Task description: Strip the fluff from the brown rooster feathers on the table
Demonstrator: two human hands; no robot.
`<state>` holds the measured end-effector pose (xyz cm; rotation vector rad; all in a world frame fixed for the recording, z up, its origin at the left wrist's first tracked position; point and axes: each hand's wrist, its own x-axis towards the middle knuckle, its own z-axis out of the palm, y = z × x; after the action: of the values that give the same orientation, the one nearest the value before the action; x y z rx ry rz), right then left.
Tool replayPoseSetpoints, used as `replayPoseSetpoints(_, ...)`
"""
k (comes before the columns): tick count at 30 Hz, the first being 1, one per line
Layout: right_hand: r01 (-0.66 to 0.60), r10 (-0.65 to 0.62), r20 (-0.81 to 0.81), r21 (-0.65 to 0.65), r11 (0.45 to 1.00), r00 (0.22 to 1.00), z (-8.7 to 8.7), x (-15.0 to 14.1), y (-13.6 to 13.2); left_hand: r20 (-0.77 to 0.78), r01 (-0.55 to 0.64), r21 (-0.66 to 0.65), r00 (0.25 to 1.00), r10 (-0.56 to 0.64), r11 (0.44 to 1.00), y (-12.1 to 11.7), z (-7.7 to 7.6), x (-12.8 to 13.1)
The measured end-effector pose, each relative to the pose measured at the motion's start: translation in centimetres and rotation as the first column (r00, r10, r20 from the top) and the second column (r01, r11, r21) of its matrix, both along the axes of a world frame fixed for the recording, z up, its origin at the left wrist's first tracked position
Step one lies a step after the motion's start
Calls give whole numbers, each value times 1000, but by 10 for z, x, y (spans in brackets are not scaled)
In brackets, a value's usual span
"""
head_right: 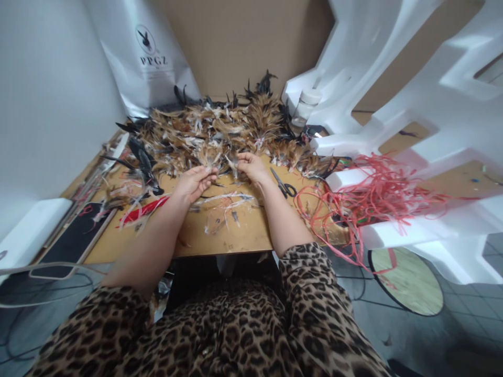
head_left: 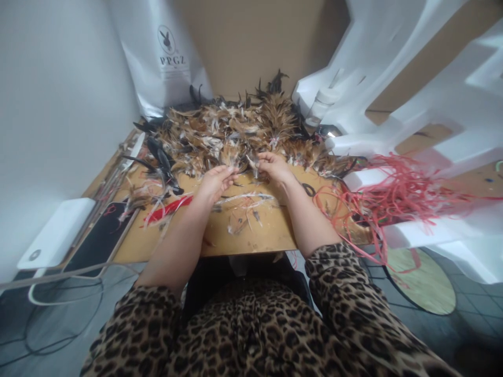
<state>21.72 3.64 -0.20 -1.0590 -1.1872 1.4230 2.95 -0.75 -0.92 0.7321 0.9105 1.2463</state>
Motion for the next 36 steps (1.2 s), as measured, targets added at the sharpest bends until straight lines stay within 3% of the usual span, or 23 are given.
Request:
replayPoseSetpoints(9, -169, 129, 220, 176, 970, 967, 3, -16, -15, 2, -29, 96, 1000, 29, 995, 0, -1, 4)
replayPoseSetpoints(15, -172, 136, 198, 181, 968, 971, -2, -17, -13, 89, -29, 111, 996, 19, 993, 3, -1, 4)
replayPoseSetpoints(20, -9, -33, 257, 158, 987, 966, -7, -6, -1, 219, -104, 9, 971, 100, 995, 7, 3, -2)
replayPoseSetpoints(23, 92, -202, 341, 312, 946, 918, -9, -5, 2, 271, -116, -52, 954, 126, 992, 9, 5, -5)
replayPoseSetpoints(25, 90, -250, 358, 407, 909, 900, -9, -7, 1, 298, -111, -78, 946, 129, 991, 9, 5, -6)
replayPoseSetpoints(28, 35, -206, 349, 439, 898, 914, -8, -12, -2, 315, -51, -73, 946, 71, 996, 7, 7, -7)
replayPoseSetpoints(31, 31, -177, 342, 393, 919, 923, -9, -11, -1, 250, 75, -37, 966, -64, 996, 0, 9, -7)
replayPoseSetpoints(36, 118, -314, 447, 412, 903, 837, -11, 5, 8, 129, 226, 7, 966, -225, 974, -7, 11, -9)
